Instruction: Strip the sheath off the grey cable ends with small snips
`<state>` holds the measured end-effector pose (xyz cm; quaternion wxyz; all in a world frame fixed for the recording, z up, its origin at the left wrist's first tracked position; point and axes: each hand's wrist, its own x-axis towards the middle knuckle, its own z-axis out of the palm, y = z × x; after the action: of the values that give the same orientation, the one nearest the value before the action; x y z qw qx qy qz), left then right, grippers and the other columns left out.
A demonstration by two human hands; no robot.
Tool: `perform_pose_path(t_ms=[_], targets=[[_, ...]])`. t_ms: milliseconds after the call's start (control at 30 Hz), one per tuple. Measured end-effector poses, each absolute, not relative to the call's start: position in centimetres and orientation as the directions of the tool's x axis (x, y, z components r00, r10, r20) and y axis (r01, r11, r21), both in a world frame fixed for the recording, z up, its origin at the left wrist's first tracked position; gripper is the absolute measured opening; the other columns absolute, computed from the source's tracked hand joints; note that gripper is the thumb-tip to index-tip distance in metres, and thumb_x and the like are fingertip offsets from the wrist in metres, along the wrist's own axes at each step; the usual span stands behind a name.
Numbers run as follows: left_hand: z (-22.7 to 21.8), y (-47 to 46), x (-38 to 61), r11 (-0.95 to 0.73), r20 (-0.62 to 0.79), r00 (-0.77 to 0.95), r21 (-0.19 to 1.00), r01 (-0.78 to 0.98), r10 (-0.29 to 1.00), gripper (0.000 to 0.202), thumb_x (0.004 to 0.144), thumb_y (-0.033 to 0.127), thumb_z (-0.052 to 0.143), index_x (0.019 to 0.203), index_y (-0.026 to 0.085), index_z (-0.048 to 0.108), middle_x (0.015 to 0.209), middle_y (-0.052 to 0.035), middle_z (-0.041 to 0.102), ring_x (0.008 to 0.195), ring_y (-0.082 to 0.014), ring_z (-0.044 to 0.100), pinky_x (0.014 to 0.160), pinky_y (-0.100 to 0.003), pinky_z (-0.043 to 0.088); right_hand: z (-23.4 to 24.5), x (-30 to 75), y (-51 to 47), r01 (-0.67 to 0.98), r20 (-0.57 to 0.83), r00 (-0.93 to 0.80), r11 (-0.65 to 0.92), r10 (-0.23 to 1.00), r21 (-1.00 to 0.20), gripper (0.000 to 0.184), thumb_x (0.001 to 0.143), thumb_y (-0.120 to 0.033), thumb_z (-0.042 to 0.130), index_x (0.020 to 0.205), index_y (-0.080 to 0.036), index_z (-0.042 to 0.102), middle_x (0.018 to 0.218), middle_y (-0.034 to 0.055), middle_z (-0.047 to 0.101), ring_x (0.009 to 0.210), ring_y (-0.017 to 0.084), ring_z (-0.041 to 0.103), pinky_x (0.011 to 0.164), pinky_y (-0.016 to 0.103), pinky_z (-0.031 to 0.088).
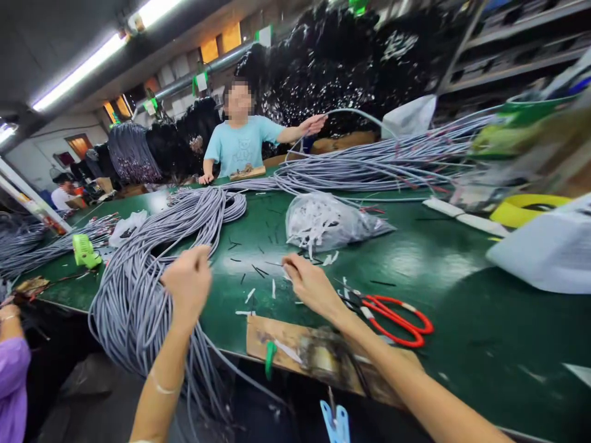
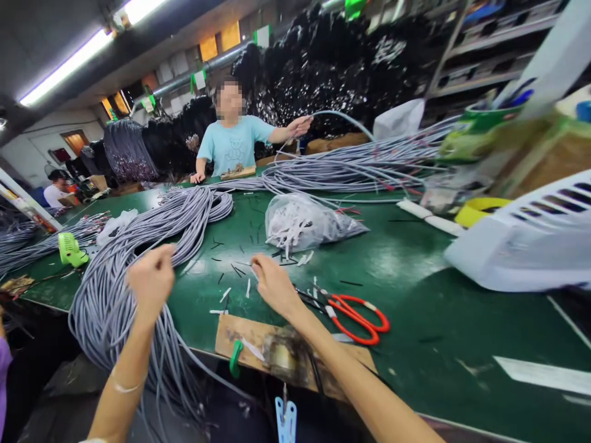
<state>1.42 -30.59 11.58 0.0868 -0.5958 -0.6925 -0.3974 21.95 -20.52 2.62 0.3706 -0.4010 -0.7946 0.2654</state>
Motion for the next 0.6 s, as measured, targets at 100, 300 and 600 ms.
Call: perform_pose_path(t_ms=[100,300,600], targets=[[9.5,-26.7,4.5,-0.068,0.492,-0.198,0.471,0.879,0.848,0.022,0.085,0.031,0.052,0.076,0.02,0.07,0.07,-0.0033,0.07,0.063,-0.0159,0.062,0.06,-0.027,0.047,3.7,20.5,-19.5,0.327,0.395,-0.318,0.491,0.862,-0.808,0.029,0.084,-0.043,0.039,0.085,-0.019,0.055,0.06,0.0003,0.056,0.053,0.016,0.051,0.052,0.026,0.04],[6.7,-24.5,6.7,-0.254,0.37,0.055,0.513,0.82,0.927,0.014,0.074,0.015,0.056,0.076,0.019,0.069,0.061,0.0011,0.068,0.048,-0.0118,0.057,0.048,-0.021,0.045,3.0,18.8,-19.8,0.11,0.337,-0.162,0.357,0.927,-0.928,0.053,0.074,-0.064,0.043,0.064,-0.016,0.063,0.059,0.0045,0.062,0.056,0.017,0.056,0.053,0.027,0.044],[5.9,-26.0,6.3,-0.233,0.408,0.047,0.419,0.877,0.912,0.016,0.084,0.017,0.048,0.083,0.018,0.064,0.076,-0.0085,0.064,0.067,-0.0211,0.061,0.064,-0.034,0.05,2.5,19.4,-20.3,-0.063,0.146,-0.052,0.143,0.988,-0.988,0.043,0.069,-0.058,0.058,0.07,-0.016,0.063,0.058,0.0023,0.058,0.049,0.012,0.048,0.043,0.024,0.035]])
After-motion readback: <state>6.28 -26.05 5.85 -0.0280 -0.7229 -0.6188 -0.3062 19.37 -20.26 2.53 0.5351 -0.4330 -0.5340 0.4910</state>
